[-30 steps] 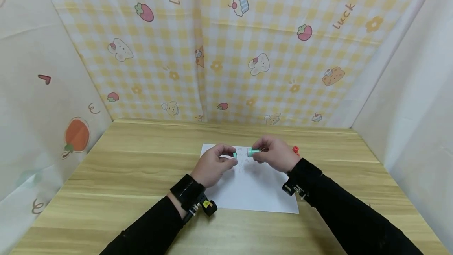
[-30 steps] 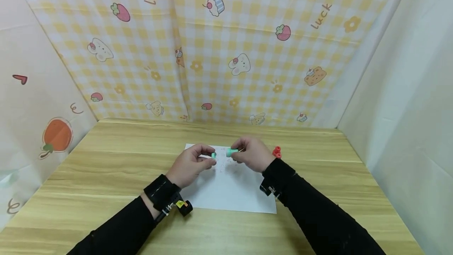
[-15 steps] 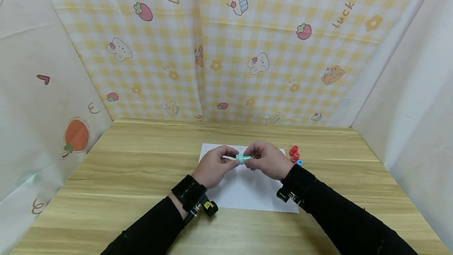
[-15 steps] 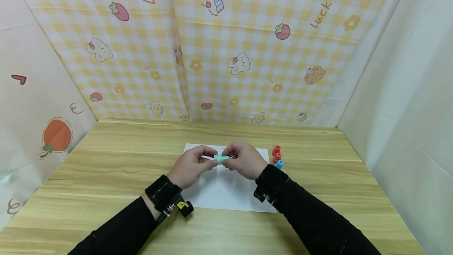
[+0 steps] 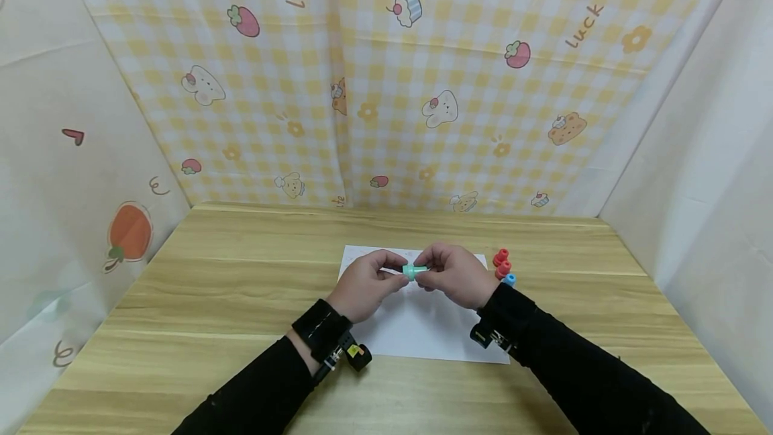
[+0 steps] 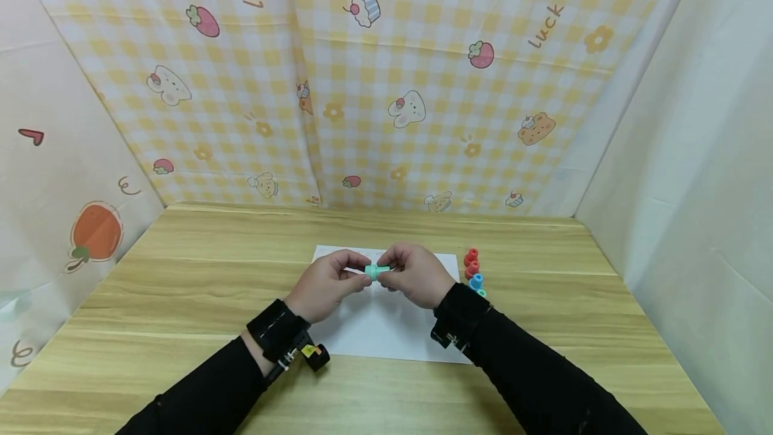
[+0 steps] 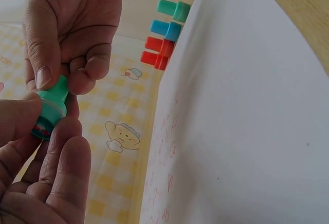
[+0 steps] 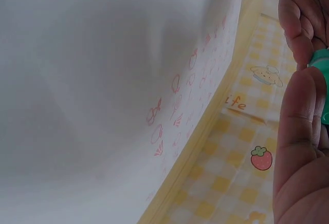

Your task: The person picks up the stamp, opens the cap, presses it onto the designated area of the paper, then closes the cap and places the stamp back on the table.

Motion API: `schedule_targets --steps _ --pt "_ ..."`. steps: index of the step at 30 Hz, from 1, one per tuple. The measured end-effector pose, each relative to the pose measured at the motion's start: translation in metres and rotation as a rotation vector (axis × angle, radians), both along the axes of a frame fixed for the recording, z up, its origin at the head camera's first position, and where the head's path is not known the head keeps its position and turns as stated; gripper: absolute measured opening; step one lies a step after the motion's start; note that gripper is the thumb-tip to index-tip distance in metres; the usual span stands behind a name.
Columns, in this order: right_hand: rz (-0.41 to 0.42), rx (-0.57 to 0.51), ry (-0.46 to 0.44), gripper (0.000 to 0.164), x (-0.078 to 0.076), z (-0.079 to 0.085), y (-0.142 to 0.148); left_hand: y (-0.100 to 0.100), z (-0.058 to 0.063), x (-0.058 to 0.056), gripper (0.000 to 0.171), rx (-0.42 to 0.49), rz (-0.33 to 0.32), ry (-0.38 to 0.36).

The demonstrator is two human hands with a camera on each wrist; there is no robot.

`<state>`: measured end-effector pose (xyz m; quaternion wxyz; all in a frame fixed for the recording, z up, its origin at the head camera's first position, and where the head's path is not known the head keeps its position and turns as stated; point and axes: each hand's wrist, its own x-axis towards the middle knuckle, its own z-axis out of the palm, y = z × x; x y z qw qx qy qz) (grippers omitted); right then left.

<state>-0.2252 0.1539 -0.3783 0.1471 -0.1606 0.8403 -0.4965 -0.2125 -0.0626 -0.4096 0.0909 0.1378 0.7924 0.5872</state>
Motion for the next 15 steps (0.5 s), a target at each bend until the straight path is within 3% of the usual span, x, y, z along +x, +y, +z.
schedule_targets --steps 15 --pt "-0.033 0.03 0.029 0.008 0.0062 0.0014 -0.0025 -0.0002 0.0004 -0.0002 0.022 0.045 -0.02 -0.016"
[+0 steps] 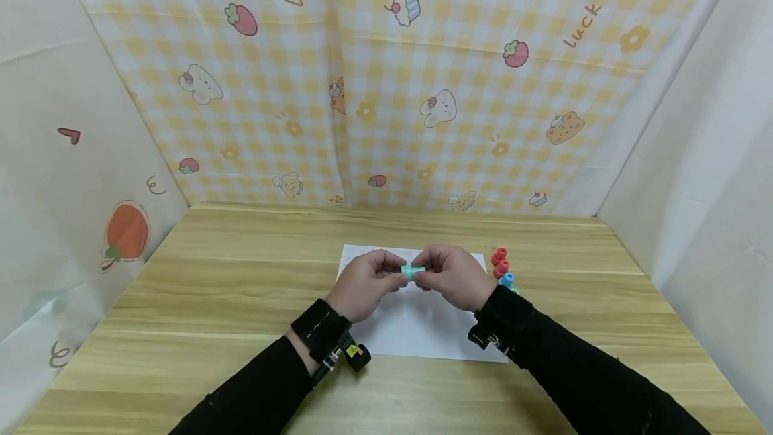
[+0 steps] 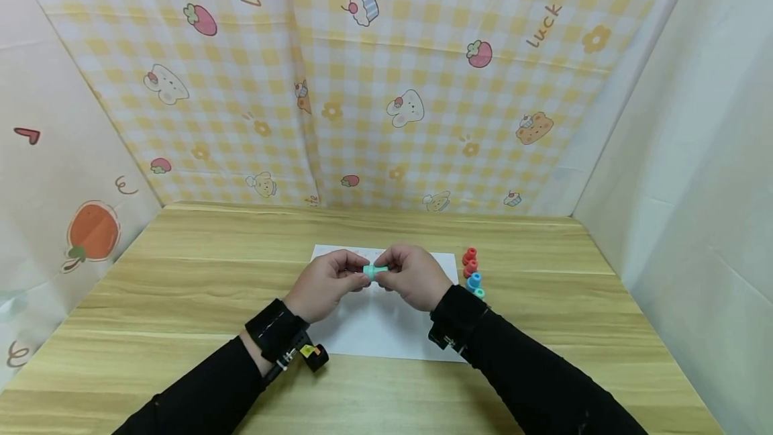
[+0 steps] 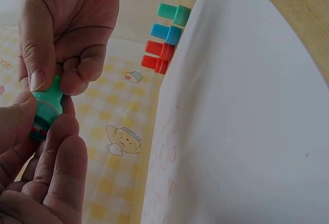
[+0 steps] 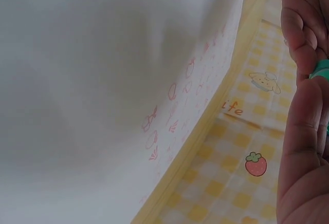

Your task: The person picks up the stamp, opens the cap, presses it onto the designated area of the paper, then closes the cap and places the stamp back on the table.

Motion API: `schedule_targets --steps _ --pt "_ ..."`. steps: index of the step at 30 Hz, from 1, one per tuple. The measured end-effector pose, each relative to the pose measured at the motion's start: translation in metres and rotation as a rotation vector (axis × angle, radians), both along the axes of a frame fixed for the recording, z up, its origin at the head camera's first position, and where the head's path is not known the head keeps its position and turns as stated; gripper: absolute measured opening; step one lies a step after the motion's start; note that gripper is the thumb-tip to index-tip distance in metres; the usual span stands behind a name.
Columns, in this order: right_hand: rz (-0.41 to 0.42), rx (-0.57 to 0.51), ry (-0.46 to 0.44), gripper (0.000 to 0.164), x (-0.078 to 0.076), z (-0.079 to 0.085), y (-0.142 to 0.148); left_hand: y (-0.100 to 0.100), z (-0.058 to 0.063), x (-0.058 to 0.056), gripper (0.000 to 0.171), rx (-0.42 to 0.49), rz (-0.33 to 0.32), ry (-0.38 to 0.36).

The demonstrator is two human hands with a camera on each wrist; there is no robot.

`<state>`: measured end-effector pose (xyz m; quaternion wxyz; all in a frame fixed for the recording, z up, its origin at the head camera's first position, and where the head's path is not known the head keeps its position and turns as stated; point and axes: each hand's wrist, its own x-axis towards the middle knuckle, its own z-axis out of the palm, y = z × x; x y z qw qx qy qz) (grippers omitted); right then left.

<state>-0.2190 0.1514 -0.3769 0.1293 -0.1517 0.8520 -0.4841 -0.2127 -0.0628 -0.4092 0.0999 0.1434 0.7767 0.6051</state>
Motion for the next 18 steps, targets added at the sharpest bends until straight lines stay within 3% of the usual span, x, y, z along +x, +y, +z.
schedule_targets --steps 8,13,18 --pt "0.003 0.048 0.033 0.008 0.002 0.004 -0.003 -0.001 0.001 0.0 0.022 -0.029 -0.006 0.007" --pt "0.007 0.16 0.092 0.008 -0.004 0.009 -0.004 -0.003 0.001 -0.002 0.025 -0.076 -0.001 0.027" --pt "-0.036 0.295 0.134 0.012 -0.019 0.011 0.002 -0.005 0.003 -0.002 0.034 -0.138 0.03 0.048"
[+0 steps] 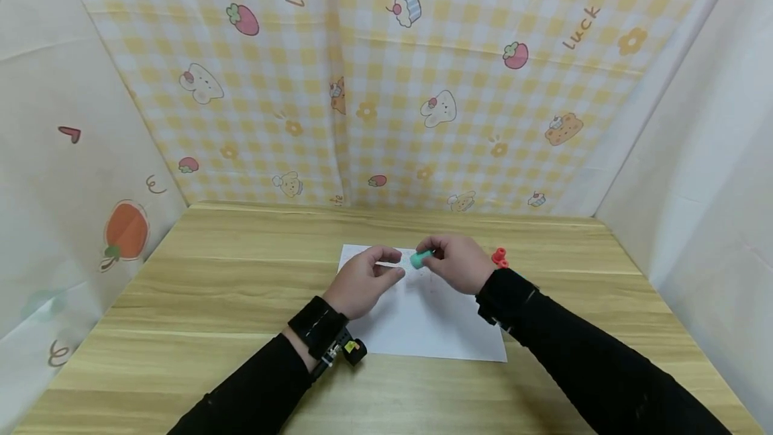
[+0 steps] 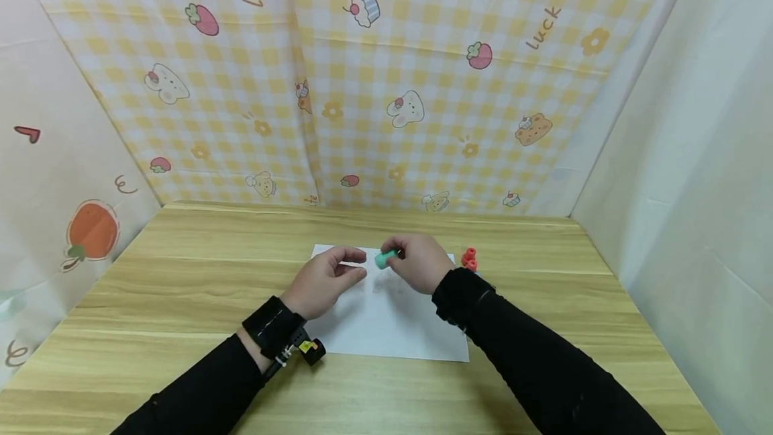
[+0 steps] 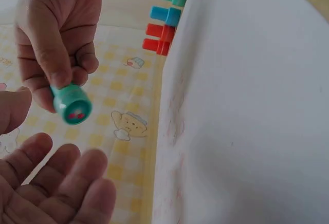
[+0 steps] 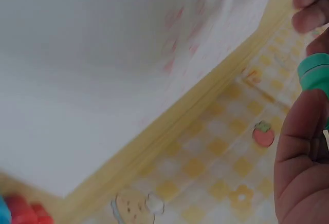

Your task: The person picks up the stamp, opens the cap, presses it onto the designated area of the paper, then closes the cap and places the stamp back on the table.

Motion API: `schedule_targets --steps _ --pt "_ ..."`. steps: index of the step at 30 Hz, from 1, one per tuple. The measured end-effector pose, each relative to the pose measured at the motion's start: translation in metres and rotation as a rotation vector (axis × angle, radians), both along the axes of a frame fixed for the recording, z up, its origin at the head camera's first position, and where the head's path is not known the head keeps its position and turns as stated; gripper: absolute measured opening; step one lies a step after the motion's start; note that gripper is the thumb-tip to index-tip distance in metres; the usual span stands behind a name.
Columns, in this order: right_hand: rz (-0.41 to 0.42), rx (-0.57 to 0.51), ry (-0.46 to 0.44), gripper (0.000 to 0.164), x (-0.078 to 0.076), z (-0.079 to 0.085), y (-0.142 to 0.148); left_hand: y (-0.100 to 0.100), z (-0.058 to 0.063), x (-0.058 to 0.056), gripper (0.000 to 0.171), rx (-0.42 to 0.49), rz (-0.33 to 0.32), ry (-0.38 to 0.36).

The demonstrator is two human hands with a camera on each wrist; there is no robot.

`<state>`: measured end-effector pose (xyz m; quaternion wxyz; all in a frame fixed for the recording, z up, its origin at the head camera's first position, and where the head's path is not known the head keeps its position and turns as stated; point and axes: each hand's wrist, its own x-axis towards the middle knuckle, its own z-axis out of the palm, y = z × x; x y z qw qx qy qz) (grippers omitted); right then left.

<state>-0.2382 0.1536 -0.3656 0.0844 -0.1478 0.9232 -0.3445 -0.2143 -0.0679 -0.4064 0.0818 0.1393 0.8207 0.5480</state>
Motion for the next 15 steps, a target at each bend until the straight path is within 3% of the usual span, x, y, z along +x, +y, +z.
schedule_targets --steps 3,7,15 --pt "-0.006 0.09 0.047 0.017 -0.014 0.001 0.006 -0.002 0.003 0.001 0.042 -0.089 0.017 0.043" --pt "0.008 0.187 0.1 0.023 -0.031 0.004 0.013 -0.002 0.005 0.003 0.053 -0.277 0.023 0.112" --pt "0.022 0.323 0.117 0.025 -0.055 0.007 0.019 -0.001 0.006 0.006 0.061 -0.581 -0.012 0.206"
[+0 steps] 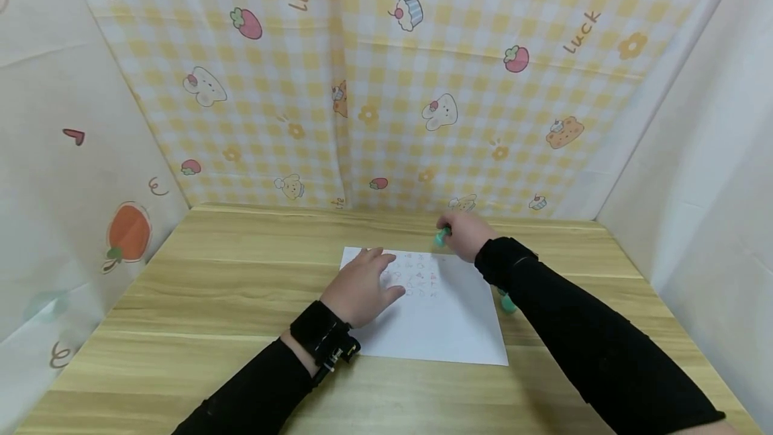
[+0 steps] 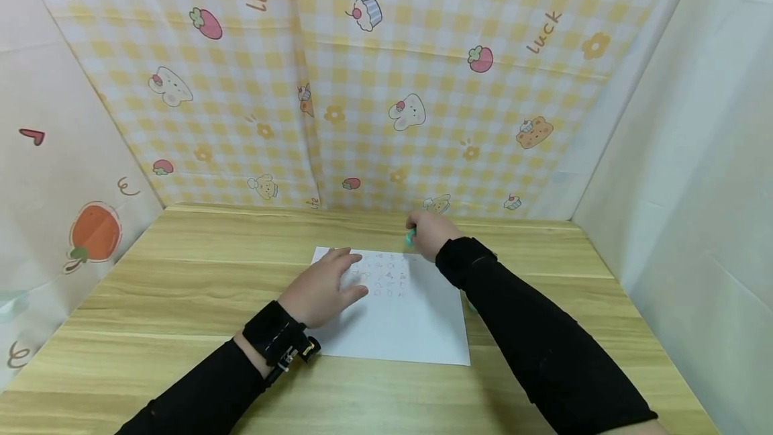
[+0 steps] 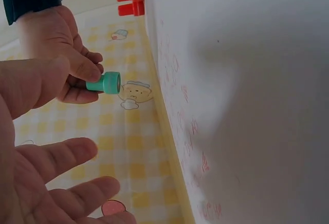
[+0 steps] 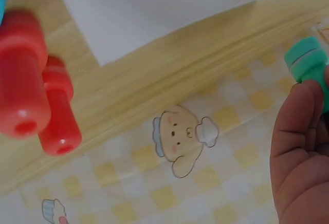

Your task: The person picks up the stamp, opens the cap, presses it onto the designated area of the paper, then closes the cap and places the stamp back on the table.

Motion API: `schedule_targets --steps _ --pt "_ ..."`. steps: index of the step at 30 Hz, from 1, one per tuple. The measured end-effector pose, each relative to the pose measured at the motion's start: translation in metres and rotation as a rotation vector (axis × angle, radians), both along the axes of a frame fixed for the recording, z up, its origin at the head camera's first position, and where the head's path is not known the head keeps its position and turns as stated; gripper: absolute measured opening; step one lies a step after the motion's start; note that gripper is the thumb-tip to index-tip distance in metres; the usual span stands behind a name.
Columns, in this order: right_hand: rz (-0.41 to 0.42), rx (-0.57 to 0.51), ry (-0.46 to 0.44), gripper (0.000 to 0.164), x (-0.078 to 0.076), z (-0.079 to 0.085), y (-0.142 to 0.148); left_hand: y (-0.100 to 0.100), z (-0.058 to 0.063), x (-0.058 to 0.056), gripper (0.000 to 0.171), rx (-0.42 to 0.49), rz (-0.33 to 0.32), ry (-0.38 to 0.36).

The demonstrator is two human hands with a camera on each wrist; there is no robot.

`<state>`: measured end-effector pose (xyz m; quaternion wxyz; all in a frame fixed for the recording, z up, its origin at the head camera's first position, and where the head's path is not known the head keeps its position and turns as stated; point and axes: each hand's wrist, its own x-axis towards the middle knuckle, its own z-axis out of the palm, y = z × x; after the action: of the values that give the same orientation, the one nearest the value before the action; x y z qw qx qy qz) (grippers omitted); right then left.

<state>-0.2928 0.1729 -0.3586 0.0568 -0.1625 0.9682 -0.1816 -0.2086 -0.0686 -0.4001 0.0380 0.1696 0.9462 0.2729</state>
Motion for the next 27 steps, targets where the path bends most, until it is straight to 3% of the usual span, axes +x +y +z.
schedule_targets --steps 9,15,27 --pt "0.006 0.096 0.004 0.027 -0.018 -0.012 0.003 -0.001 0.0 0.001 0.065 -0.158 0.021 0.049" --pt "0.009 0.131 0.006 0.025 -0.023 -0.022 -0.001 -0.001 0.001 0.002 0.068 -0.179 0.029 0.042" --pt "-0.012 0.131 -0.034 0.027 -0.026 -0.026 -0.021 -0.001 0.0 0.002 0.069 -0.169 0.035 0.012"
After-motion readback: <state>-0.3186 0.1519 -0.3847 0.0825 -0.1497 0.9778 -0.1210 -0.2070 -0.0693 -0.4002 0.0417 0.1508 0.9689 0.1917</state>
